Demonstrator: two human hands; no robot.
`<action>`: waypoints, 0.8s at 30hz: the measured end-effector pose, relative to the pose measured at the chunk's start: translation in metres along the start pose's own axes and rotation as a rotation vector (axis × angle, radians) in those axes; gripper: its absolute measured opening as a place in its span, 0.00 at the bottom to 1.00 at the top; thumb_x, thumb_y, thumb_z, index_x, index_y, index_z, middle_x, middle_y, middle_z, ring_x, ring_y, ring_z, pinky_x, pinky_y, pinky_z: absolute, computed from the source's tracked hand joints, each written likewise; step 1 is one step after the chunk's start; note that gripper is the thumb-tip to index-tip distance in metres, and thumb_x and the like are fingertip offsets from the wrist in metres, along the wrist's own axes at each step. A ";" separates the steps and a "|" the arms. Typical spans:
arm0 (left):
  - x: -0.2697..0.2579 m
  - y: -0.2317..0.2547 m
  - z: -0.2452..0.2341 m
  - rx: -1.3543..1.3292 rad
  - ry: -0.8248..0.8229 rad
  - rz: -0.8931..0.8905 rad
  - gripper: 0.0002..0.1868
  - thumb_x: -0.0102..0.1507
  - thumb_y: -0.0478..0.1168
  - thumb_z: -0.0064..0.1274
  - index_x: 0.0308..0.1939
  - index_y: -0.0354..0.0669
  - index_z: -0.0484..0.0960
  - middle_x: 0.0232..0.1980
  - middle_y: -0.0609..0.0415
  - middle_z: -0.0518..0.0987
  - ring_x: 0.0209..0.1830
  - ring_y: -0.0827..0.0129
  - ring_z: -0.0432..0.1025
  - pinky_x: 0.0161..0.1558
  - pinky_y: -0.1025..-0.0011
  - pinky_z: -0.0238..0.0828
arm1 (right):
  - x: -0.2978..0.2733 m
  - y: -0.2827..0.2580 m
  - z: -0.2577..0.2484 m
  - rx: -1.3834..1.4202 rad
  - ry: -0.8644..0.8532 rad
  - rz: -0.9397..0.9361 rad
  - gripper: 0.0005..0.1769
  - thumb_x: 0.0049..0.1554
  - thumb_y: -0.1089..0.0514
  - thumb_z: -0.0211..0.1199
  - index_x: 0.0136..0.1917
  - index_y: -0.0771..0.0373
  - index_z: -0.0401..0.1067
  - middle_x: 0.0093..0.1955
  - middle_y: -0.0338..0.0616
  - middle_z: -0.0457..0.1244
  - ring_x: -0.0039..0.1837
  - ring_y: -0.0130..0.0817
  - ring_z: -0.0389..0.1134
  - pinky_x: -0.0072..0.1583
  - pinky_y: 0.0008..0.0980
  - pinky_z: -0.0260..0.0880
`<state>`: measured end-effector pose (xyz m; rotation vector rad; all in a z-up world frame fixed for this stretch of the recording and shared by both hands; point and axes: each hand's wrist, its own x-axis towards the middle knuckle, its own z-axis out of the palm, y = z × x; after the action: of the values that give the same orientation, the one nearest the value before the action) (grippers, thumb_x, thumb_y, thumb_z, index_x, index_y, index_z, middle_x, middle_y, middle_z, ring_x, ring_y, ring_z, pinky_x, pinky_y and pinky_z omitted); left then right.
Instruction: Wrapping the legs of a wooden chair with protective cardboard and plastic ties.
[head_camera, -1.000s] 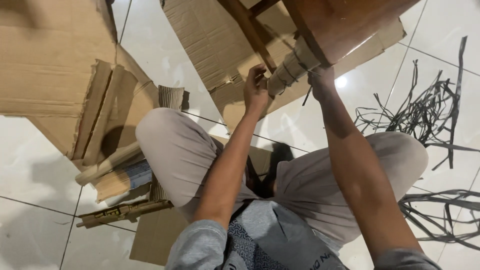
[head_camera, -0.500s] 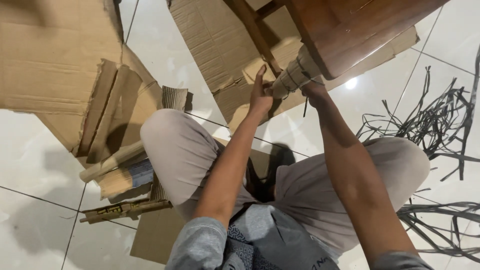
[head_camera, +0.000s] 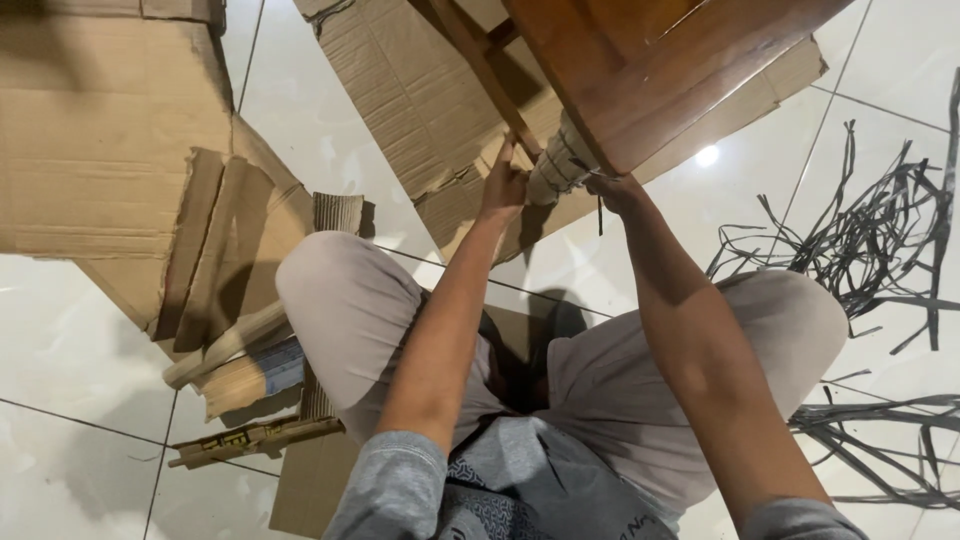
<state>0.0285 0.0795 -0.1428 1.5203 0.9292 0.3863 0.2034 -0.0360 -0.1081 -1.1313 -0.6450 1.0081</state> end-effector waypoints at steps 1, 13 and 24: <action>0.010 -0.015 0.004 0.001 -0.002 0.001 0.39 0.66 0.34 0.44 0.81 0.58 0.53 0.74 0.38 0.69 0.60 0.41 0.76 0.63 0.46 0.71 | 0.000 0.000 0.000 0.000 0.002 -0.001 0.16 0.55 0.67 0.64 0.29 0.54 0.66 0.23 0.32 0.50 0.26 0.17 0.51 0.33 0.20 0.53; -0.017 0.018 -0.015 0.283 0.181 0.127 0.12 0.65 0.54 0.55 0.41 0.56 0.87 0.36 0.52 0.82 0.41 0.49 0.79 0.46 0.53 0.75 | 0.004 0.027 -0.009 -0.393 0.200 0.191 0.05 0.55 0.56 0.63 0.40 0.58 0.74 0.29 0.38 0.57 0.32 0.28 0.58 0.39 0.34 0.59; -0.057 0.025 0.001 0.090 0.313 -0.238 0.14 0.66 0.53 0.55 0.43 0.49 0.85 0.40 0.52 0.84 0.46 0.54 0.80 0.50 0.55 0.75 | -0.046 -0.002 0.032 -0.665 0.579 0.352 0.13 0.57 0.42 0.68 0.41 0.51 0.78 0.33 0.39 0.66 0.39 0.35 0.65 0.44 0.35 0.62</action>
<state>0.0020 0.0384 -0.1039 1.4325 1.3741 0.4212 0.1572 -0.0642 -0.0933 -2.0782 -0.3082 0.6985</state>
